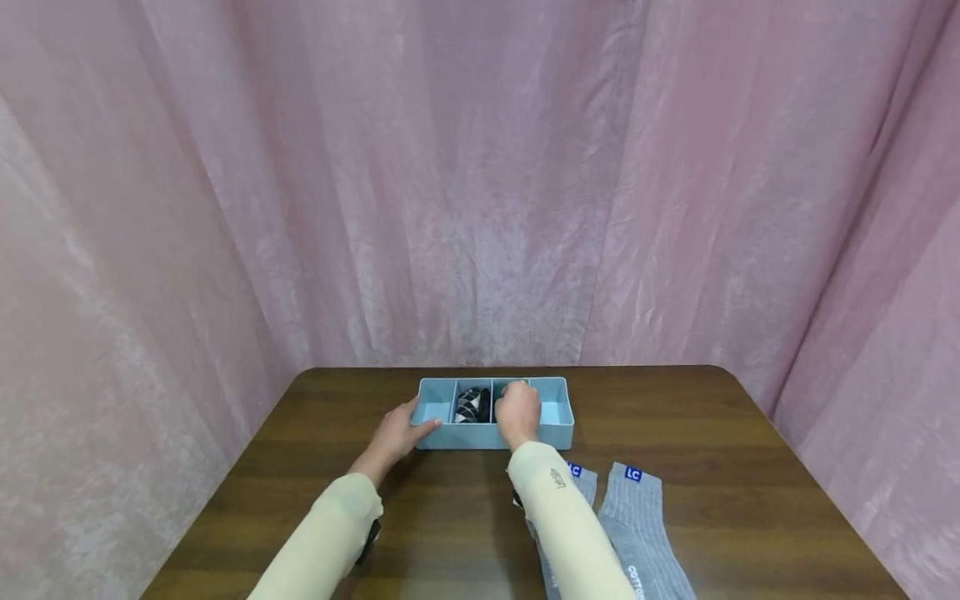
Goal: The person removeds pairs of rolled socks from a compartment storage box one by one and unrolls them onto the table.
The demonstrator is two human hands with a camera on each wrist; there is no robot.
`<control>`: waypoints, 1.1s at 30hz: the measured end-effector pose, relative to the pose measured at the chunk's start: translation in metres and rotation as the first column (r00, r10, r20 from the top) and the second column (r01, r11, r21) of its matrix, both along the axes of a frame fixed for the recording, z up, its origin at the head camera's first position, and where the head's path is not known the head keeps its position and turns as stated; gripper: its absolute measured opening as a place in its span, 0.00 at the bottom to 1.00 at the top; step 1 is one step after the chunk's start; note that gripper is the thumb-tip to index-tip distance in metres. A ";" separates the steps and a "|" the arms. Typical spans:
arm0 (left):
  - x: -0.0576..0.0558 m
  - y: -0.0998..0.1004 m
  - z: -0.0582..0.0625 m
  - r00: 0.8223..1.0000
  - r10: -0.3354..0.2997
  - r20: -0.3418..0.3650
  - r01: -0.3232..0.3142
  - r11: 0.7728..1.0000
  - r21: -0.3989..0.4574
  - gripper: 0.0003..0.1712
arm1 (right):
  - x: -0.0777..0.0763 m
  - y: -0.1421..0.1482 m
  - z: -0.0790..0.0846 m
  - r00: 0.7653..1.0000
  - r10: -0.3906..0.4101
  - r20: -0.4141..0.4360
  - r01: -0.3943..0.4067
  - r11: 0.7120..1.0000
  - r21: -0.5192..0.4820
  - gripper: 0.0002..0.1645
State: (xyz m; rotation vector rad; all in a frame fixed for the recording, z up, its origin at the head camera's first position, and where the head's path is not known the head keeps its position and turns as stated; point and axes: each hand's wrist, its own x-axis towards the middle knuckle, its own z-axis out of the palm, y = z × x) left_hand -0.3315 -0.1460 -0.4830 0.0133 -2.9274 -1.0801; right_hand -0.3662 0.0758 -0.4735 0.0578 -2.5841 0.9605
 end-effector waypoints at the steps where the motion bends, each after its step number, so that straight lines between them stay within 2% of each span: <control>1: -0.001 0.000 0.001 1.000 0.002 -0.002 -0.002 1.000 -0.003 0.47 | 0.000 0.000 0.002 1.000 0.004 -0.017 -0.004 1.000 0.000 0.16; 3: -0.002 -0.001 0.002 1.000 0.005 0.004 -0.005 1.000 -0.014 0.47 | 0.000 0.000 0.006 1.000 0.012 -0.025 -0.012 1.000 -0.003 0.17; 6: -0.002 -0.001 0.003 1.000 0.004 0.024 -0.003 1.000 -0.029 0.46 | 0.002 -0.001 0.009 0.999 0.020 0.032 -0.020 1.000 0.008 0.27; 9: -0.001 0.000 0.004 0.999 0.006 0.036 -0.005 0.999 -0.031 0.47 | 0.002 -0.002 0.010 0.997 0.006 0.076 -0.010 0.998 0.058 0.30; 15: 0.001 0.004 0.003 1.000 -0.004 0.022 0.004 1.000 -0.018 0.46 | 0.002 -0.004 0.004 0.979 0.005 0.204 -0.045 0.981 0.191 0.18; 18: 0.003 0.008 0.000 1.000 -0.018 0.020 0.018 1.000 -0.015 0.46 | 0.003 -0.001 -0.002 0.976 -0.016 0.219 -0.031 0.978 0.209 0.15; 24: 0.006 0.014 -0.004 1.000 -0.021 0.015 0.021 1.000 0.015 0.46 | 0.008 0.005 -0.009 0.989 -0.058 0.135 0.042 0.992 0.117 0.13; 29: 0.002 0.013 -0.002 1.000 -0.022 0.010 0.023 1.000 -0.005 0.47 | 0.006 0.006 -0.003 0.991 -0.046 0.123 0.046 0.999 0.003 0.09; 33: -0.004 0.013 0.002 0.999 -0.039 0.019 0.039 0.999 -0.028 0.46 | 0.005 0.009 0.007 0.993 -0.058 0.104 0.067 0.994 -0.086 0.21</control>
